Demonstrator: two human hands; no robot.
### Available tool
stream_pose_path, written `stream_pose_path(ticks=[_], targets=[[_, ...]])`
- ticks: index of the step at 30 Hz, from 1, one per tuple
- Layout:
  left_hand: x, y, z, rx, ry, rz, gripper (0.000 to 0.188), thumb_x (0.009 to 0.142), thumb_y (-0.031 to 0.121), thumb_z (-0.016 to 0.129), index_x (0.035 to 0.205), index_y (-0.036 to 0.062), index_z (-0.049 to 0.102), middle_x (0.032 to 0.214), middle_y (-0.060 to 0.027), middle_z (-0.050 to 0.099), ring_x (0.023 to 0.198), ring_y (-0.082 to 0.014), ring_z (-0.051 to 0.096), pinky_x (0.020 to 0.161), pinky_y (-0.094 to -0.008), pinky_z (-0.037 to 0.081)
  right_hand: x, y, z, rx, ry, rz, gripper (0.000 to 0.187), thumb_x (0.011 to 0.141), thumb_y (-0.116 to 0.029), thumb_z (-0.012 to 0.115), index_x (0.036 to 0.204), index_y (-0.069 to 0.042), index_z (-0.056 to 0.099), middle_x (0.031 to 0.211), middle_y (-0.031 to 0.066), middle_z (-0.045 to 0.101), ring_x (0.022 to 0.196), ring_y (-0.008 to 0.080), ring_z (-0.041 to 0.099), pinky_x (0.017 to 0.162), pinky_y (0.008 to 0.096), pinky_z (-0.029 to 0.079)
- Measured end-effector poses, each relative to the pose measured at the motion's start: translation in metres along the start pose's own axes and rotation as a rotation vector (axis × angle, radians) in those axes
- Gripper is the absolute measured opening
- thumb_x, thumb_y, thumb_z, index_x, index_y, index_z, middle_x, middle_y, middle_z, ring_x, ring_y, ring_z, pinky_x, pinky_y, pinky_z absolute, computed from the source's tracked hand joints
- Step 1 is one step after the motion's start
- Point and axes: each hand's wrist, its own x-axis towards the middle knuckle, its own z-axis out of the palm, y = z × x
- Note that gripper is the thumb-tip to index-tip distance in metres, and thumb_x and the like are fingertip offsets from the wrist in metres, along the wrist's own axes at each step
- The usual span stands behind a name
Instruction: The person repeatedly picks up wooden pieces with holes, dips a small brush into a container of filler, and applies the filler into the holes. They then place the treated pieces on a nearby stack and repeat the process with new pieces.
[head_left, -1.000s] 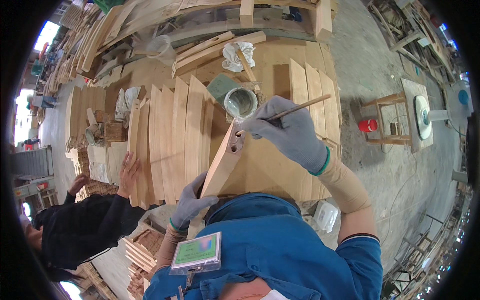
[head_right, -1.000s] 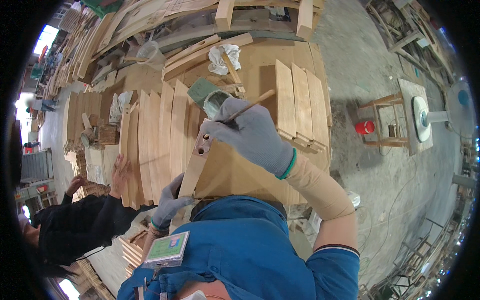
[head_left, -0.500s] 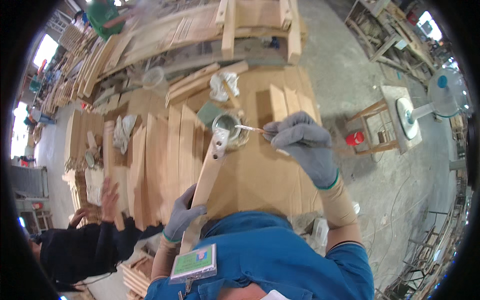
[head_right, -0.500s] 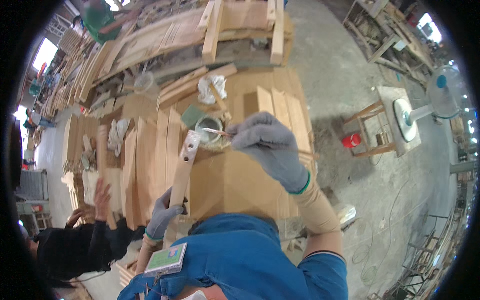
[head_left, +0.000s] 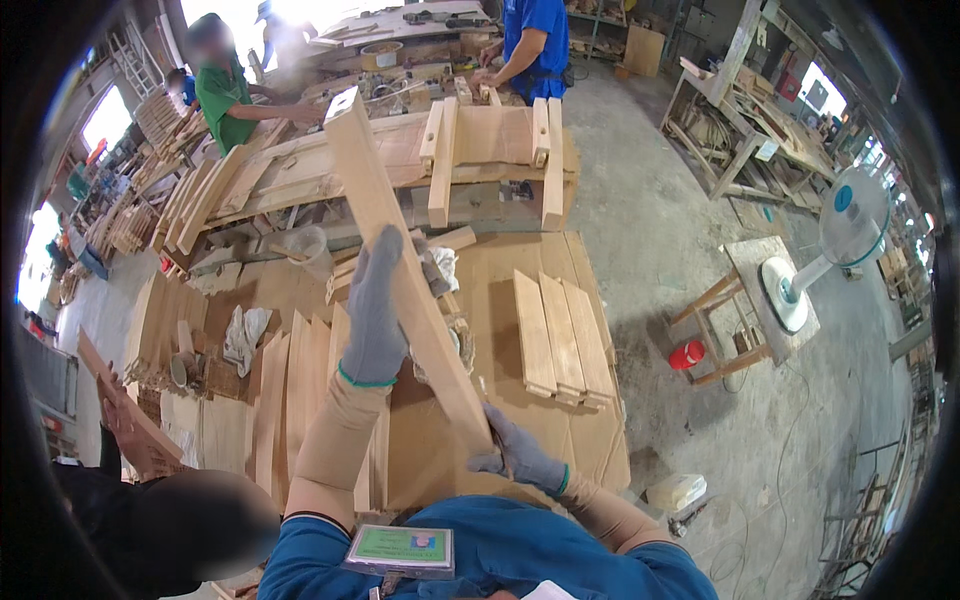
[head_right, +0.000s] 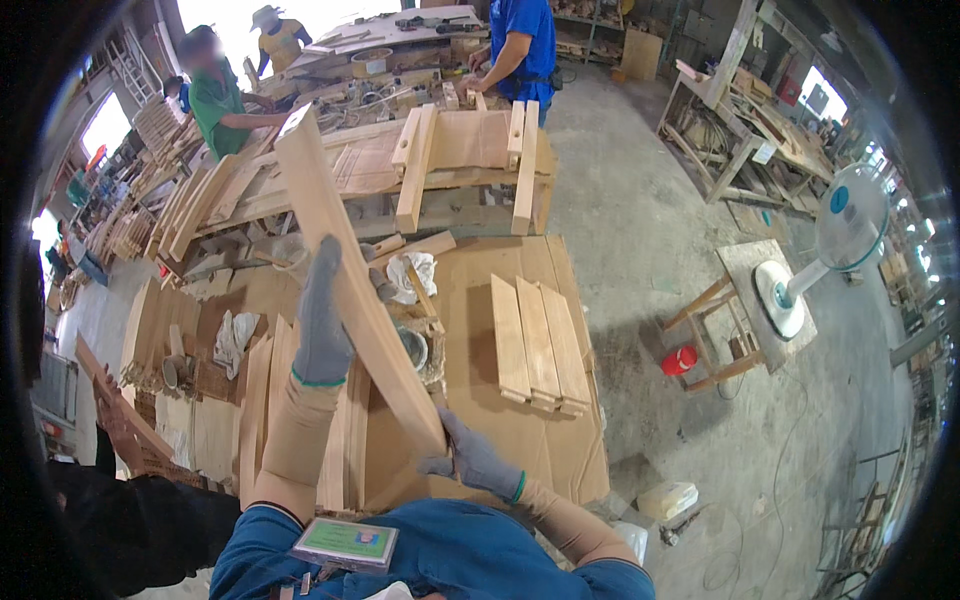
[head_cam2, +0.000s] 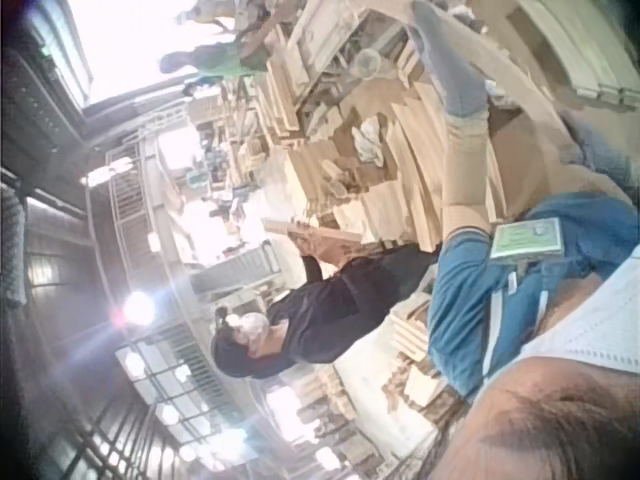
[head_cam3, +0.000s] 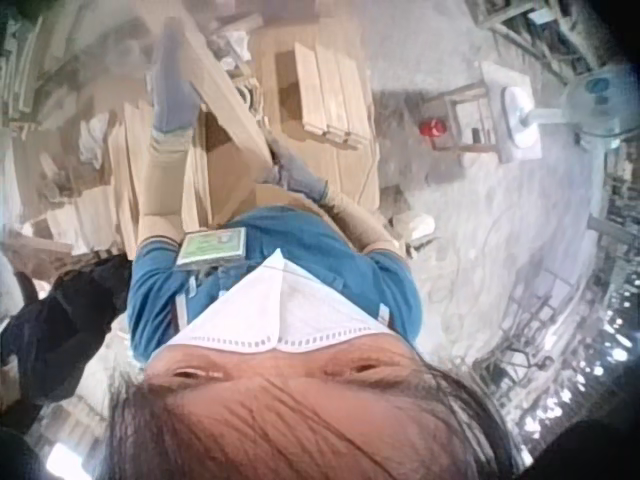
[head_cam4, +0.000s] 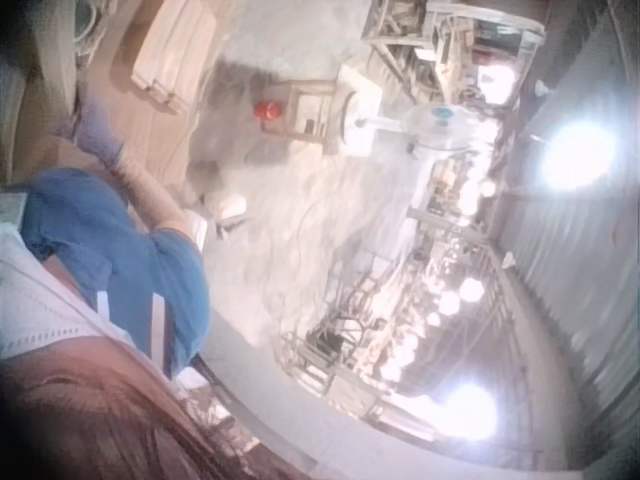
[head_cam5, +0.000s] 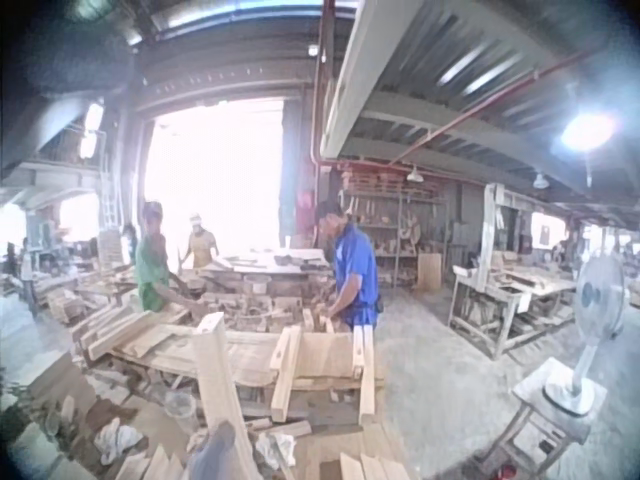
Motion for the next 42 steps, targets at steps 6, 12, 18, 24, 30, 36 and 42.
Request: stream_pose_path(ticks=[6,12,18,24,30,36,42], targets=[[0.028,-0.016,0.025,0.044,-0.133,-0.046,0.034,0.093,0.029,0.056,0.114,0.0022,0.053,0.087,-0.0096,0.060,0.072,-0.0167,0.061,0.066,-0.0306,0.053,0.018,0.018,0.010,0.358,0.121,0.038,0.049,0.082,-0.008,0.072,0.121,-0.004,0.042,0.103,0.0086,0.059,0.094,0.0140,0.059,0.082,0.0297,0.050],[0.040,-0.038,-0.006,0.107,-0.192,-0.056,0.042,0.095,0.018,0.051,0.134,0.0027,0.043,0.113,-0.0102,0.057,0.099,-0.0186,0.058,0.084,-0.0323,0.050,0.056,-0.011,-0.021,0.608,0.165,0.070,0.037,0.082,-0.011,0.067,0.111,-0.001,0.048,0.094,0.0084,0.058,0.077,0.0139,0.059,0.066,0.0270,0.051],[0.031,-0.051,-0.050,0.152,-0.166,-0.129,0.050,0.094,0.010,0.048,0.141,0.0014,0.034,0.131,-0.0117,0.049,0.111,-0.0204,0.054,0.094,-0.0340,0.047,0.100,-0.028,-0.050,0.493,0.223,0.163,0.032,0.083,-0.019,0.067,0.105,-0.002,0.052,0.090,0.0055,0.057,0.064,0.0132,0.057,0.055,0.0258,0.048],[0.029,-0.034,-0.060,0.098,-0.099,-0.056,0.048,0.088,0.008,0.054,0.133,0.0029,0.040,0.113,-0.0095,0.056,0.093,-0.0176,0.060,0.077,-0.0311,0.054,0.144,-0.024,-0.018,0.297,-0.198,-0.222,0.050,0.089,-0.008,0.061,0.134,-0.003,0.041,0.102,0.0061,0.058,0.089,0.0164,0.061,0.073,0.0303,0.054],[0.036,-0.009,-0.125,0.076,0.132,0.013,0.040,0.079,0.006,0.058,0.118,0.0052,0.048,0.097,-0.0089,0.057,0.067,-0.0159,0.061,0.057,-0.0305,0.054,0.325,-0.077,-0.081,-0.800,0.233,-0.169,0.038,0.086,-0.035,0.067,0.096,-0.004,0.048,0.104,0.0149,0.060,0.087,0.0298,0.062,0.074,0.0343,0.052],[0.038,0.000,-0.143,0.184,0.090,-0.082,0.068,0.067,0.004,0.060,0.132,0.0023,0.040,0.095,-0.0093,0.053,0.068,-0.0172,0.058,0.060,-0.0301,0.052,0.499,-0.052,-0.129,-0.906,0.519,0.232,0.092,0.071,-0.045,0.075,0.135,0.001,0.027,0.137,0.0296,0.035,0.111,0.0428,0.053,0.092,0.0456,0.047],[0.026,-0.009,-0.186,0.190,0.195,-0.177,0.078,0.064,0.003,0.061,0.138,0.0029,0.036,0.097,-0.0117,0.055,0.063,-0.0186,0.060,0.055,-0.0320,0.054,0.549,-0.036,-0.134,-0.868,0.400,0.199,0.057,0.071,-0.034,0.071,0.114,0.000,0.057,0.125,0.0208,0.052,0.110,0.0333,0.056,0.090,0.0420,0.048]])
